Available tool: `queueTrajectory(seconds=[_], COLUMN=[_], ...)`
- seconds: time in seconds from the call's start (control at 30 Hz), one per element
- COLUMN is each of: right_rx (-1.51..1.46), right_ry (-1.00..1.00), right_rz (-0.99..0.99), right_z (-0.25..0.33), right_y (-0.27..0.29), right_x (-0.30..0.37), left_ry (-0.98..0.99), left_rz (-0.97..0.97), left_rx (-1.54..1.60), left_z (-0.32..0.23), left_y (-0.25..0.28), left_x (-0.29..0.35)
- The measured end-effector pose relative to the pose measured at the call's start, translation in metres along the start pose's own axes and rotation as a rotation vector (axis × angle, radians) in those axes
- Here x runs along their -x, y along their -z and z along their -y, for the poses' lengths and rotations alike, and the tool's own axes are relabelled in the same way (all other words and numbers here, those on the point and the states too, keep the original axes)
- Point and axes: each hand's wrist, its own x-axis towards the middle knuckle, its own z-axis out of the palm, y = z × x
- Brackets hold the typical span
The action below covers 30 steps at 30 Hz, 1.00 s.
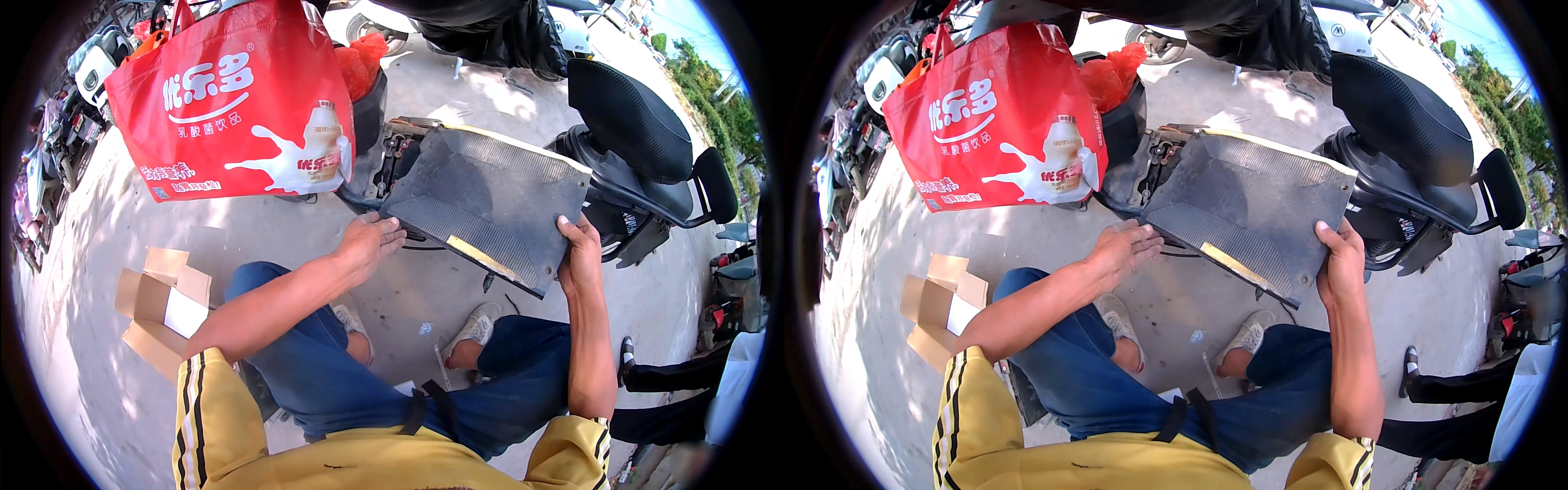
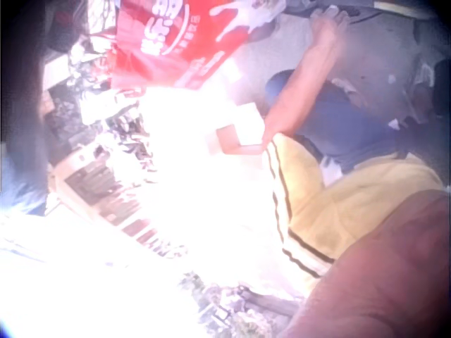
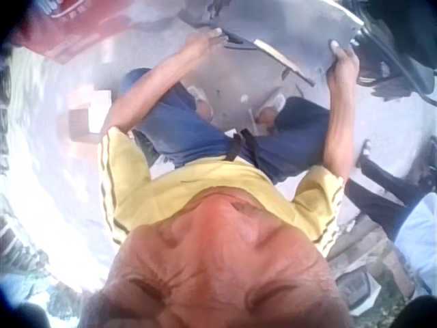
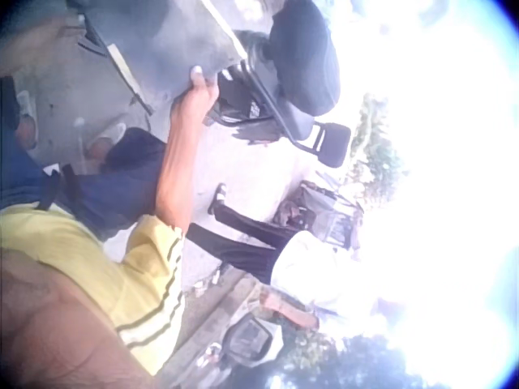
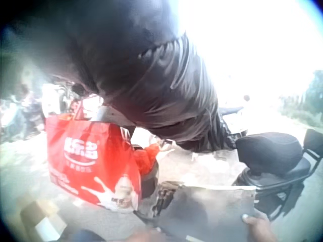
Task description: The person uses a cordless drill to remove screws from a scooter's battery compartment, then connects wires to the battery terminals. After securing the connections, the person replaces the floor mat and fastens it with screws using the drill.
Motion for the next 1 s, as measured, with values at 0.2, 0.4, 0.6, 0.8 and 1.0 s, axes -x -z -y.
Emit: queueTrajectory(seconds=[0.2, 0.4, 0.6, 0.8, 1.0], right_rx=[-0.017, -0.115, -0.135, -0.181, 0.367], right_ry=[-0.112, -0.213, -0.24, -0.252, -0.236], right_rz=[-0.004, 0.051, 0.019, 0.068, -0.147], right_z=[-0.032, -0.05, -0.07, -0.067, -0.097], right_y=[-0.003, 0.005, 0.014, 0.005, 0.0], right_x=[-0.064, -0.103, -0.127, -0.115, -0.107], left_ry=[-0.021, 0.005, -0.06, -0.08, -0.158], left_rz=[-0.06, -0.091, 0.025, -0.047, -0.143], left_rx=[0.099, 0.078, 0.207, 0.176, 0.197], left_z=[0.006, 0.006, 0.009, 0.01, 0.001], left_y=[0.015, 0.031, 0.019, 0.021, 0.004], left_x=[-0.051, -0.091, -0.093, -0.11, -0.103])
